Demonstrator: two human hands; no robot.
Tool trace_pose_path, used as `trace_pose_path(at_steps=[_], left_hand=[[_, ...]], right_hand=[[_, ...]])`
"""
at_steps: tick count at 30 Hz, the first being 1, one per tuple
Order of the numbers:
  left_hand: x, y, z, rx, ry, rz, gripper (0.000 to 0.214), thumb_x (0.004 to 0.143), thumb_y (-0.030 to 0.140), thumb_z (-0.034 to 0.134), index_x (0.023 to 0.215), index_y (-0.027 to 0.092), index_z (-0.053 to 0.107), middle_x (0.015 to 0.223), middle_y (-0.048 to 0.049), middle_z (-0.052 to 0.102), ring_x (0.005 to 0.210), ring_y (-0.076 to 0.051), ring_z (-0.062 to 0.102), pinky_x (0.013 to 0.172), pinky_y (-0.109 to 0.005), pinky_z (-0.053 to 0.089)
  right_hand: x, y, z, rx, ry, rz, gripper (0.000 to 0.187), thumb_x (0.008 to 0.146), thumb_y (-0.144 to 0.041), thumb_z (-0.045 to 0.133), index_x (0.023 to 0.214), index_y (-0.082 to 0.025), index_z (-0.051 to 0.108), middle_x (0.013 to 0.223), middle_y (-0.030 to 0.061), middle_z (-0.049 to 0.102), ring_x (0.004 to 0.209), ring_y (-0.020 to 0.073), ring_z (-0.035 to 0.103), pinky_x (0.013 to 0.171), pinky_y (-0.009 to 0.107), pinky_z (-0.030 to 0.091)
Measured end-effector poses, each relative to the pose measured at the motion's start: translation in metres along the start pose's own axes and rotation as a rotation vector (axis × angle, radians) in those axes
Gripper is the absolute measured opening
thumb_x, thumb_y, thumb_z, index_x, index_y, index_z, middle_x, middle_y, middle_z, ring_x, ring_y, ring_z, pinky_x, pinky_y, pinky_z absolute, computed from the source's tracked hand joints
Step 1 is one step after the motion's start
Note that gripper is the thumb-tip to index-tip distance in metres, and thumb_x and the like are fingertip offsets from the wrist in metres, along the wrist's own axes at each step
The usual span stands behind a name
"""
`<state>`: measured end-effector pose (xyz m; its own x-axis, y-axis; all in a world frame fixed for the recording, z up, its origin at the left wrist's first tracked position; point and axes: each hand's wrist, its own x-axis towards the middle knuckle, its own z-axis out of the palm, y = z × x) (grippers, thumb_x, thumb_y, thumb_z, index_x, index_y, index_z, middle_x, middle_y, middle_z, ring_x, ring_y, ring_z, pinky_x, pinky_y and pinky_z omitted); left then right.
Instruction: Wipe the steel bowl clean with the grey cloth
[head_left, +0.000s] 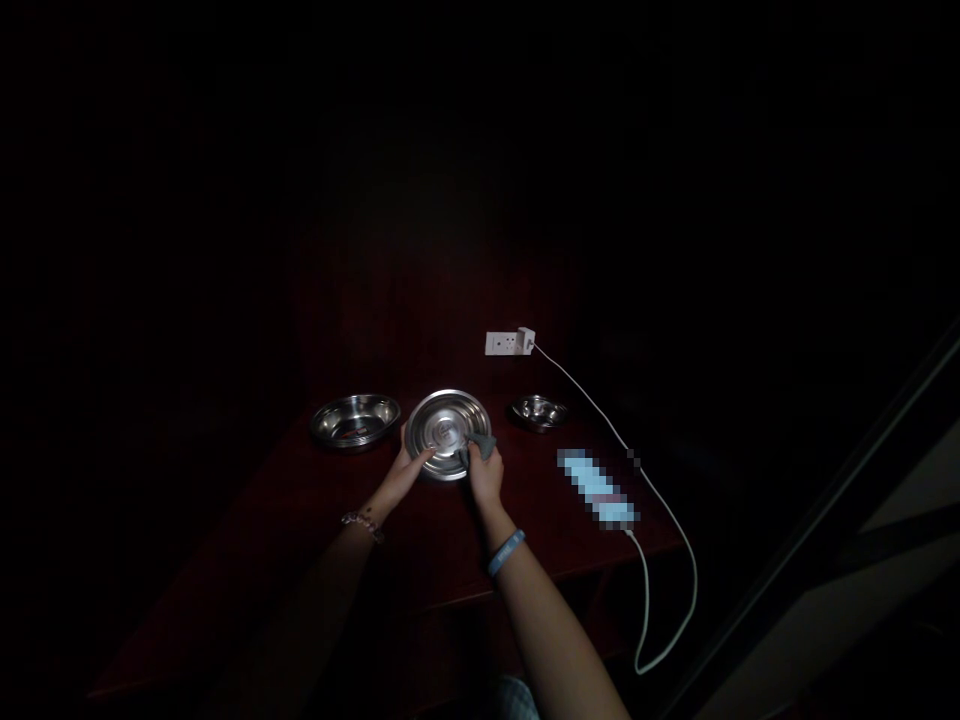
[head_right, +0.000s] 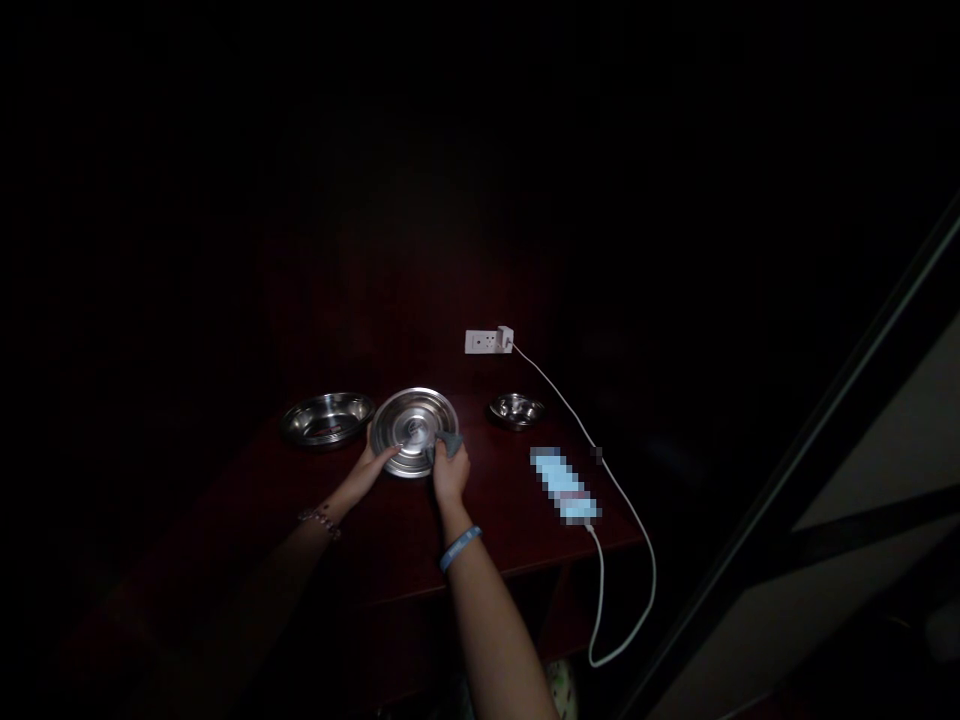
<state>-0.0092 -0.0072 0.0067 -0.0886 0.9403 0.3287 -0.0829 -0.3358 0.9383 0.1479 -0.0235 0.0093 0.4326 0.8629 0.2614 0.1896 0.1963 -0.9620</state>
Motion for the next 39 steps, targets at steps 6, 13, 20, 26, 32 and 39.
trace_pose_path(at_steps=[6,13,20,26,32,39], left_hand=[[-0.001,-0.001,-0.001,-0.006,-0.029,0.013,0.077,0.073,0.023,0.074,0.144,0.016,0.044,0.15,-0.0173,0.055,0.147,-0.031,0.047,0.125,-0.035,0.029],[-0.002,-0.001,0.001,-0.007,-0.035,-0.045,0.078,0.073,0.019,0.075,0.145,0.016,0.045,0.152,-0.0179,0.056,0.15,-0.033,0.044,0.127,-0.039,0.026],[-0.003,0.004,0.001,0.026,-0.066,-0.049,0.076,0.075,0.02,0.074,0.145,0.014,0.046,0.155,-0.0174,0.054,0.149,-0.03,0.045,0.126,-0.039,0.027],[-0.006,0.01,0.004,0.022,-0.055,-0.094,0.061,0.076,0.014,0.073,0.135,0.014,0.057,0.143,-0.0163,0.065,0.144,-0.032,0.051,0.124,-0.04,0.033],[-0.002,0.001,0.004,0.0,-0.011,-0.1,0.056,0.076,0.014,0.074,0.131,0.015,0.062,0.142,-0.016,0.066,0.144,-0.034,0.051,0.124,-0.042,0.033],[0.008,-0.015,-0.003,-0.02,0.001,-0.11,0.07,0.075,0.017,0.07,0.143,0.013,0.055,0.151,-0.0162,0.06,0.147,-0.03,0.049,0.125,-0.041,0.033]], right_hand=[[0.001,0.002,0.001,0.012,0.003,-0.004,0.028,0.081,-0.034,0.059,0.099,-0.019,0.075,0.106,0.0087,0.081,0.1,0.0253,0.075,0.088,0.032,0.055],[0.002,0.006,0.002,0.022,-0.013,-0.004,0.031,0.082,-0.036,0.058,0.101,-0.018,0.075,0.107,0.01,0.08,0.101,0.0253,0.075,0.089,0.032,0.055],[0.004,0.008,0.003,0.025,0.005,0.004,0.033,0.081,-0.036,0.059,0.104,-0.017,0.074,0.109,0.0117,0.08,0.102,0.0256,0.075,0.089,0.032,0.055],[0.003,0.007,0.003,0.016,0.001,0.01,0.032,0.082,-0.035,0.059,0.104,-0.017,0.074,0.108,0.0117,0.08,0.101,0.0257,0.075,0.09,0.033,0.055],[0.003,0.005,0.002,0.004,-0.005,0.02,0.029,0.082,-0.035,0.059,0.102,-0.019,0.074,0.108,0.0099,0.081,0.102,0.0259,0.075,0.09,0.033,0.056],[0.001,0.003,0.001,0.008,-0.014,0.004,0.029,0.083,-0.034,0.059,0.104,-0.02,0.075,0.109,0.0092,0.081,0.104,0.0259,0.075,0.09,0.033,0.055]])
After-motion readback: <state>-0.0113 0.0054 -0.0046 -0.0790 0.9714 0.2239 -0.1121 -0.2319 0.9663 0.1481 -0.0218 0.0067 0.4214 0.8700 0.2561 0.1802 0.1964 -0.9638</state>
